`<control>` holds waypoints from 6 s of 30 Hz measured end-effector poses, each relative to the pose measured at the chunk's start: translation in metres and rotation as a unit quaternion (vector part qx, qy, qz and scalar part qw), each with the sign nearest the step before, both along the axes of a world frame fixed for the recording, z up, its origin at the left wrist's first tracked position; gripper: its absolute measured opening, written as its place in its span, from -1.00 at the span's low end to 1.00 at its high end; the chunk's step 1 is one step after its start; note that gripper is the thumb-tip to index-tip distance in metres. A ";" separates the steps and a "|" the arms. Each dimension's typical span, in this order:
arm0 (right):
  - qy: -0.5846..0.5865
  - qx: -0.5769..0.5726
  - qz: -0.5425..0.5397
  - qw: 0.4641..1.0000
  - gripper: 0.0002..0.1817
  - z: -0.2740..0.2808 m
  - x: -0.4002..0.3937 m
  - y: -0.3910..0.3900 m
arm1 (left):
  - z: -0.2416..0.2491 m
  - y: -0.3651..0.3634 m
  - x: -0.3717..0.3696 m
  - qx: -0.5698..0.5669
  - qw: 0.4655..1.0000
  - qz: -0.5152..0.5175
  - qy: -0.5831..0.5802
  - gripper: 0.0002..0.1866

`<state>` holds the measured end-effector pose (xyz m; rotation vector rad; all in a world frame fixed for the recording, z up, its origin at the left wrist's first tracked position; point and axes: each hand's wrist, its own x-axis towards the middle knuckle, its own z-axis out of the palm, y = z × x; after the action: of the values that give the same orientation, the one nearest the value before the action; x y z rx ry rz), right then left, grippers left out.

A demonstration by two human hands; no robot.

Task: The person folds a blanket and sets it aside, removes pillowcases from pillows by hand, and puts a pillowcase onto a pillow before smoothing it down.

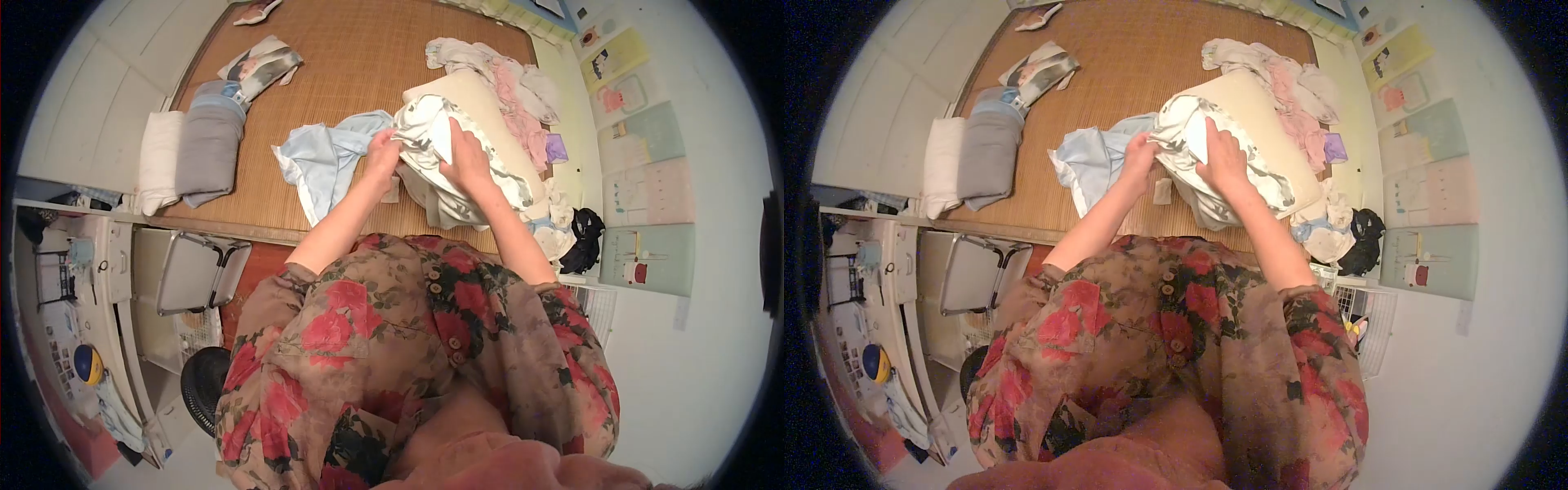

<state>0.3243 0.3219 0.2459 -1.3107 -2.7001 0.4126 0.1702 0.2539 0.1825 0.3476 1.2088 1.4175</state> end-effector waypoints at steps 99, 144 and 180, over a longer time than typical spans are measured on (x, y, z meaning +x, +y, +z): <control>0.544 -0.167 -0.036 0.821 -0.47 0.177 0.116 0.005 | -0.117 -0.039 -0.108 -0.150 0.981 0.092 0.079 -0.21; 0.420 -0.603 -0.426 0.528 -0.49 -0.237 0.072 0.028 | -0.301 -0.165 -0.083 -0.430 0.836 0.253 -0.229 0.01; 0.571 -0.442 -0.168 0.671 -0.48 0.001 -0.078 0.106 | -0.314 -0.216 -0.294 -0.437 0.810 0.282 0.270 -0.50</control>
<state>0.2466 0.4280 0.2469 -0.9872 -1.1055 1.8444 -0.1236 0.0379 -0.1312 -0.3215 2.4370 1.0763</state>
